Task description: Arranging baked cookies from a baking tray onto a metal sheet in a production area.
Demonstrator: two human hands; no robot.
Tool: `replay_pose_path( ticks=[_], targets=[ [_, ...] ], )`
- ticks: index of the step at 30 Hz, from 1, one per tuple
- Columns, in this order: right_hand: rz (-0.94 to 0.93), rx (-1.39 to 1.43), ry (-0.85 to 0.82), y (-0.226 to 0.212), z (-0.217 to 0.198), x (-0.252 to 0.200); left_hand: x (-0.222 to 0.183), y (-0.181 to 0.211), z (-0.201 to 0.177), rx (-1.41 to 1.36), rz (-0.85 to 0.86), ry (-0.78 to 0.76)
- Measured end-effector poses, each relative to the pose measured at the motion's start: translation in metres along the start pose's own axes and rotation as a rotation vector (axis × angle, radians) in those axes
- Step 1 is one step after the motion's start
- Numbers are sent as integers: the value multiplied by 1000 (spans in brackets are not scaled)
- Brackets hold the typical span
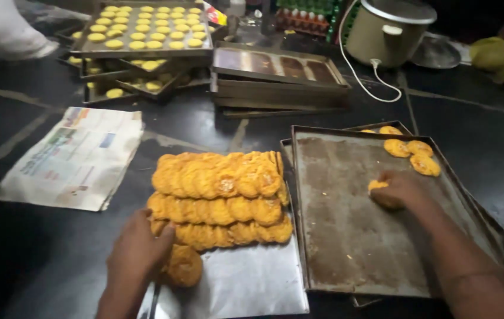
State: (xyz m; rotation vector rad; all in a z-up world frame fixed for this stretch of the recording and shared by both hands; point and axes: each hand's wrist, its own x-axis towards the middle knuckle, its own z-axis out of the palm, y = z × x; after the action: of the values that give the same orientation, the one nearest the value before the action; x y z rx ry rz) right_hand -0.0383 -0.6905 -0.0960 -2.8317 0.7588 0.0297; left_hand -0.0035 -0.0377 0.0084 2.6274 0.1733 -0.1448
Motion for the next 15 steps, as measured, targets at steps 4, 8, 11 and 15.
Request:
replay_pose_path(
  ticks=[4,8,11,15],
  targets=[
    [-49,-33,-38,-22,5,-29,-3,-1,-6,-10,-29,-30],
    [-52,-108,-87,-67,-4,-85,-6,1,-15,-4,-72,-111],
    [34,-96,-125,-108,-18,-129,-7,-5,-17,36,-88,-193],
    [132,-55,-42,-142,-31,-177,-19,-5,-20,118,-24,-342]
  ],
)
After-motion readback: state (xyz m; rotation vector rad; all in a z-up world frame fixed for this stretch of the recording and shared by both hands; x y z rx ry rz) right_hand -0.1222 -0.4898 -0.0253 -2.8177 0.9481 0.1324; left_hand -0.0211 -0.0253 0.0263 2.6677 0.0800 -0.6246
